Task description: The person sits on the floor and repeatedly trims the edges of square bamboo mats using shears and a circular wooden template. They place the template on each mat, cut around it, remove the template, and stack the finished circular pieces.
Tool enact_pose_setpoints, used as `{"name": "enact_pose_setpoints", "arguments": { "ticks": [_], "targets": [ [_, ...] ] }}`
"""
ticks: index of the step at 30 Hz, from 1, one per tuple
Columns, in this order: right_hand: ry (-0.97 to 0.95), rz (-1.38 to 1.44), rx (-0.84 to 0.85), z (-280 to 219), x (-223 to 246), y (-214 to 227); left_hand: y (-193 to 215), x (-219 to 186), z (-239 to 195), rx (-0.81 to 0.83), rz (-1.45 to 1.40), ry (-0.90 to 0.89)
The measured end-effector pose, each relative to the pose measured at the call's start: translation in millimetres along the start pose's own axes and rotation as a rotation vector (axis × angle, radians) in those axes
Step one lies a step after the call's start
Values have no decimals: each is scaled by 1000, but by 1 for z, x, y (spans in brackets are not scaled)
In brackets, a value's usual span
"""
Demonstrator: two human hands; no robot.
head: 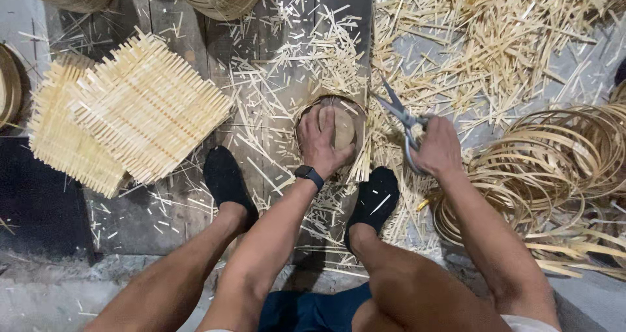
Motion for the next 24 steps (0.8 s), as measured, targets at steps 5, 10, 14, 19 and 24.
{"name": "enact_pose_setpoints", "arguments": {
  "ticks": [5,10,14,19,24],
  "targets": [
    [-120,-285,364,-15,0,-44,2,-6,3,17,31,-74],
    [-94,-227,228,-11,-5,-48,13,-9,9,183,56,-17],
    [-13,-227,218,-7,-1,-37,18,-10,7,19,-78,236],
    [-57,-326,218,11,16,-24,3,-13,13,197,-44,79],
    [-54,-296,338,10,3,-20,5,-4,14,346,29,-28]
  ]
}}
Point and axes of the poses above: each hand's wrist, its own z-axis towards the middle knuckle, its own y-axis out of the back of the hand, x = y × z, the point moved 5 cm from there along z, towards the middle knuckle, and after that the axes turned 7 degrees about -y, right-handed, at the moved point
